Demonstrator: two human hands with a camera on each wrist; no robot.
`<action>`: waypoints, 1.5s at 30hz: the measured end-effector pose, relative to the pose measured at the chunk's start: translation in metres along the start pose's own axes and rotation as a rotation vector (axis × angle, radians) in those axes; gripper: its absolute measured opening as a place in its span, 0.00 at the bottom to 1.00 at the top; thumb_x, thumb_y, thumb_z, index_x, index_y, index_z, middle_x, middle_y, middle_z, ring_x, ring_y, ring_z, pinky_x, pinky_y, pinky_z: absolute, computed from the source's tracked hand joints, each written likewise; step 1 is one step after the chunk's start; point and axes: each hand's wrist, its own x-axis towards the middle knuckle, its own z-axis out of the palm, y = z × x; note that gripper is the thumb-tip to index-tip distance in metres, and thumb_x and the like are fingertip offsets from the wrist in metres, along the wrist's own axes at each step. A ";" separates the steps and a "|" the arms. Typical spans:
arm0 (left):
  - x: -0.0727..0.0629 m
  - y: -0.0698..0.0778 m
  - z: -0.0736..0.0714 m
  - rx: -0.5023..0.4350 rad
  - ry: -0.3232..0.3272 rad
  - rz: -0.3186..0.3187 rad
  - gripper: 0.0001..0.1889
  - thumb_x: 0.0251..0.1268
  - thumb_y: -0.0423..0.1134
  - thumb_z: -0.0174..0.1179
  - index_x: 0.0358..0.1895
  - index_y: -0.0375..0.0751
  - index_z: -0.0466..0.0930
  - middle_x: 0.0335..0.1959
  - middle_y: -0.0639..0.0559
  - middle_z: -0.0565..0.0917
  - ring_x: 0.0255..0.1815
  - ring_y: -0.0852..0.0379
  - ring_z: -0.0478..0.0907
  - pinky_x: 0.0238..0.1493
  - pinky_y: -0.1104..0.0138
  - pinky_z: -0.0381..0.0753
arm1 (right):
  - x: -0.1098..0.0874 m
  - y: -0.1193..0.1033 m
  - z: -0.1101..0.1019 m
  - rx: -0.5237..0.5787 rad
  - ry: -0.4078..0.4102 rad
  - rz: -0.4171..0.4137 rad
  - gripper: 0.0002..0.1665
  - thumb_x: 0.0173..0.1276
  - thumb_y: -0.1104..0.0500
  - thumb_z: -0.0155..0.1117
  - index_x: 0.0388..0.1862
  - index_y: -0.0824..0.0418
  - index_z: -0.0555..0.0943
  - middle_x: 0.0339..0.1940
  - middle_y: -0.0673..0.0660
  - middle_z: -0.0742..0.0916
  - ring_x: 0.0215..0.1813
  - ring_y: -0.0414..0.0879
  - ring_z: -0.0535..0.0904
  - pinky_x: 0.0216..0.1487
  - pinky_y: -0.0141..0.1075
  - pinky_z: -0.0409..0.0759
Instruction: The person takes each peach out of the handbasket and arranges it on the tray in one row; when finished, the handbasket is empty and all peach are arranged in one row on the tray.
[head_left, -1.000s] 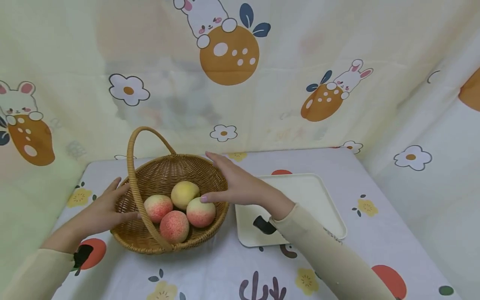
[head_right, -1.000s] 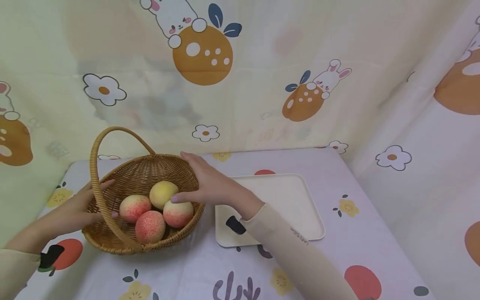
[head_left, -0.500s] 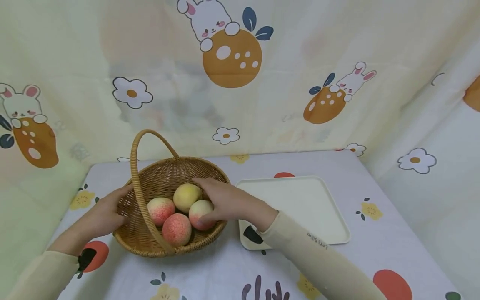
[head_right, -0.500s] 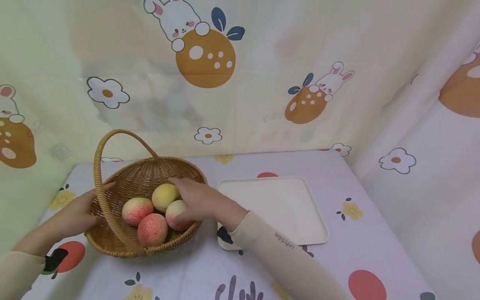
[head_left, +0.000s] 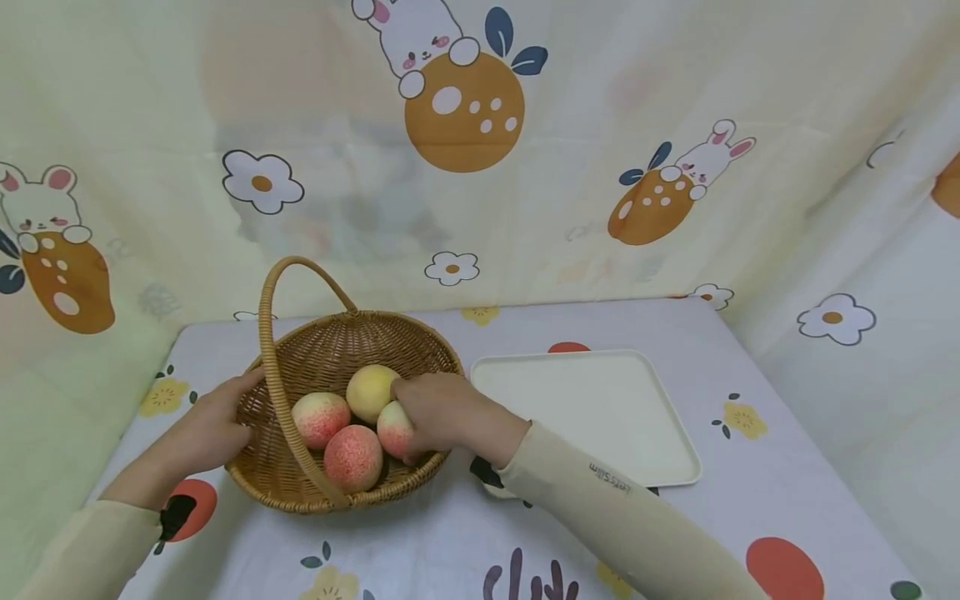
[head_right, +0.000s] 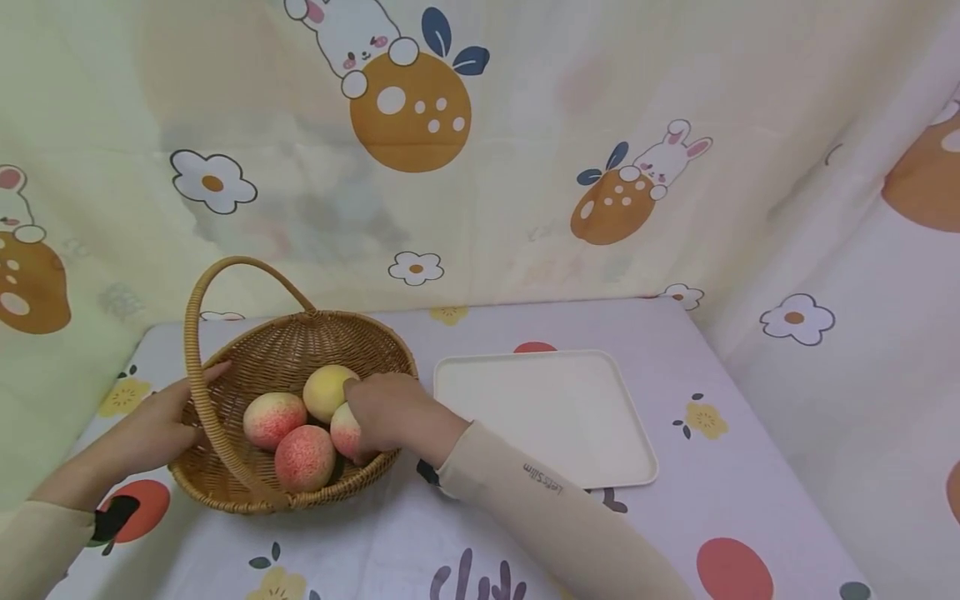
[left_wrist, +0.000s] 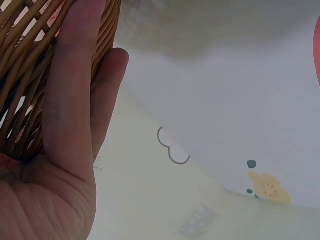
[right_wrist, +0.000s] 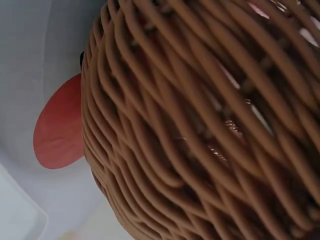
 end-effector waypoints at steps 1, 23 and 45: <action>0.000 0.000 0.000 -0.001 0.003 -0.002 0.46 0.50 0.19 0.53 0.78 0.27 0.51 0.72 0.19 0.58 0.69 0.20 0.59 0.53 0.35 0.74 | 0.002 -0.001 0.000 -0.011 -0.011 0.005 0.35 0.48 0.42 0.83 0.49 0.55 0.78 0.38 0.50 0.85 0.41 0.45 0.82 0.41 0.41 0.80; -0.001 0.001 0.000 0.017 0.012 0.007 0.47 0.46 0.17 0.52 0.78 0.27 0.51 0.70 0.19 0.61 0.69 0.20 0.59 0.56 0.32 0.70 | -0.018 0.022 -0.017 0.493 0.201 -0.091 0.36 0.52 0.42 0.72 0.61 0.48 0.77 0.45 0.43 0.84 0.43 0.38 0.81 0.43 0.35 0.80; -0.002 0.006 -0.004 0.059 0.015 0.021 0.47 0.47 0.19 0.52 0.79 0.28 0.51 0.70 0.19 0.61 0.67 0.23 0.62 0.54 0.37 0.74 | -0.076 0.102 -0.032 1.048 0.345 0.159 0.27 0.74 0.51 0.41 0.65 0.65 0.69 0.40 0.60 0.79 0.32 0.50 0.69 0.33 0.37 0.67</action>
